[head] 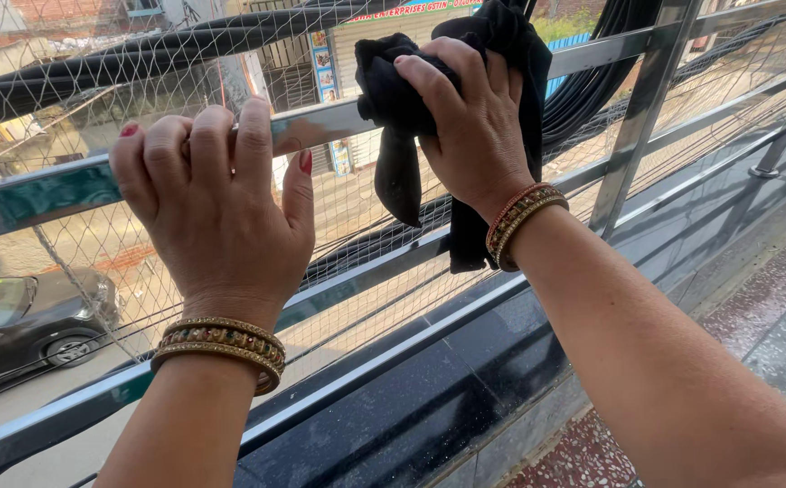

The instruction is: The person wipes a metal railing on a balcony using a black cloth. They clean the horizontal bars and vertical supports, moving along the length of the railing.

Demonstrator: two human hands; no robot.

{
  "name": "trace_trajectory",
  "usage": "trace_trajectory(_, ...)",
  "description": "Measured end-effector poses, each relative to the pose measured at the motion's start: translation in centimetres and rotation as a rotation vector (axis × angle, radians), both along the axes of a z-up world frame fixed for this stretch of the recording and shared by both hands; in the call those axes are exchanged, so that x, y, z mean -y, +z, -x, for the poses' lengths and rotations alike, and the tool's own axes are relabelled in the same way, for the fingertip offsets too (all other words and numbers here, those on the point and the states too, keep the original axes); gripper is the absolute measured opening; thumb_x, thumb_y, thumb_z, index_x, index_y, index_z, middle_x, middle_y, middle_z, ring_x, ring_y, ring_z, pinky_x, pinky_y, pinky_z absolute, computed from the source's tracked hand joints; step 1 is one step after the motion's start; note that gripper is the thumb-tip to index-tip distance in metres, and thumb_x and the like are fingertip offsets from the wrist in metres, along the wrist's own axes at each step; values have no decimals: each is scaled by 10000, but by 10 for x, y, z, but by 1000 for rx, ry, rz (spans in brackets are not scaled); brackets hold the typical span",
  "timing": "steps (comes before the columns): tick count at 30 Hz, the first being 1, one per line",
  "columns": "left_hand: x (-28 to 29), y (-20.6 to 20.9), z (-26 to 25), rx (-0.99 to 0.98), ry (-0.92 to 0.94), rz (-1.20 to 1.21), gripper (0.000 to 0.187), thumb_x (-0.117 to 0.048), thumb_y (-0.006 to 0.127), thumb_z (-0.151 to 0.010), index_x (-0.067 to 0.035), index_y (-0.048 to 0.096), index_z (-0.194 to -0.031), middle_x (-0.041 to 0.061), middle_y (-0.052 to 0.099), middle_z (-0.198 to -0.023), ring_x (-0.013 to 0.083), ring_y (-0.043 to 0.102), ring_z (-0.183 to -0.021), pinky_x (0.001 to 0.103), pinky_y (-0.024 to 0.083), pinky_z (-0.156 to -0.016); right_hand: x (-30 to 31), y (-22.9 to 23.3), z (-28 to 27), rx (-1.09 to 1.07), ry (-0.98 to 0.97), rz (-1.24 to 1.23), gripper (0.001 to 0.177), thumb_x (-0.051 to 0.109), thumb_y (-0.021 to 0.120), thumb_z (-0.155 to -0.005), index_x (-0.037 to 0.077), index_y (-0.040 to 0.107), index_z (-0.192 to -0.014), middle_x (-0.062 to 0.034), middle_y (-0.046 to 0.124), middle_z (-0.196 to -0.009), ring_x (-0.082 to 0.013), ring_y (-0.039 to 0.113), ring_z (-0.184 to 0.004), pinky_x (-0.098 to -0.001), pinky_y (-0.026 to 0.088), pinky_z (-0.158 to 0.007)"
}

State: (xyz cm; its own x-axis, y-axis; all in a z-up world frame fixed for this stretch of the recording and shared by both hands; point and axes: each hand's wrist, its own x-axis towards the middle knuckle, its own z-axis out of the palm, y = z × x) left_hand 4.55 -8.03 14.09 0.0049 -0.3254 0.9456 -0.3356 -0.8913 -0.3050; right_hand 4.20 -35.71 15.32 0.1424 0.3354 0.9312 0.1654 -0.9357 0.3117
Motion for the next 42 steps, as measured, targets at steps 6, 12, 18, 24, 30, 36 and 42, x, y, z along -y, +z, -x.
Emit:
trace_trajectory(6,0,-4,-2,-12,25,3,379,-302,656,-1011,-132,490,-1306,63,447,-1259,271,403,-1287,509,200,-1241,-2,-1,0,12,17,-54,587,82,832,-945,245,501,-1402,-34,489,-1439,-344,479,-1353,-546,368,-1158)
trace_trajectory(12,4,-6,-8,-17,85,23,426,-201,681,-955,-136,446,-1304,68,431,-1266,276,396,-1284,510,202,-1238,-41,1,6,-14,-6,-265,559,49,773,-877,255,549,-1346,-16,513,-1389,-347,486,-1315,-561,365,-1134)
trace_trajectory(18,4,-7,-11,-8,72,35,467,-104,635,-869,-111,454,-1300,76,443,-1271,278,397,-1292,516,211,-1245,-109,-4,16,-62,160,-258,540,140,753,-902,245,525,-1380,-60,472,-1439,-374,465,-1334,-597,340,-1137)
trace_trajectory(24,4,-4,-8,-50,55,28,517,-106,639,-853,-101,461,-1338,88,455,-1269,290,411,-1302,539,230,-1271,-79,-3,17,-105,171,-136,586,103,739,-935,251,511,-1454,-67,466,-1483,-362,471,-1344,-551,372,-1132)
trace_trajectory(30,9,2,0,-87,43,37,515,-151,660,-861,-122,445,-1328,86,441,-1283,298,413,-1303,538,236,-1235,-25,0,15,-81,70,-138,601,98,778,-912,229,509,-1433,-78,478,-1437,-375,467,-1343,-565,348,-1133)
trace_trajectory(36,12,5,5,-150,43,40,586,-163,648,-828,-137,405,-1361,97,418,-1288,303,397,-1307,535,223,-1234,-7,-3,7,-75,15,-150,608,54,779,-886,226,521,-1409,-70,475,-1433,-368,446,-1359,-570,330,-1154)
trace_trajectory(42,14,7,12,-237,60,28,705,-208,636,-766,-120,347,-1404,131,374,-1301,335,358,-1326,554,182,-1228,-12,-1,8,-123,18,-210,575,42,773,-877,208,532,-1372,-77,469,-1401,-377,448,-1332,-563,332,-1131)
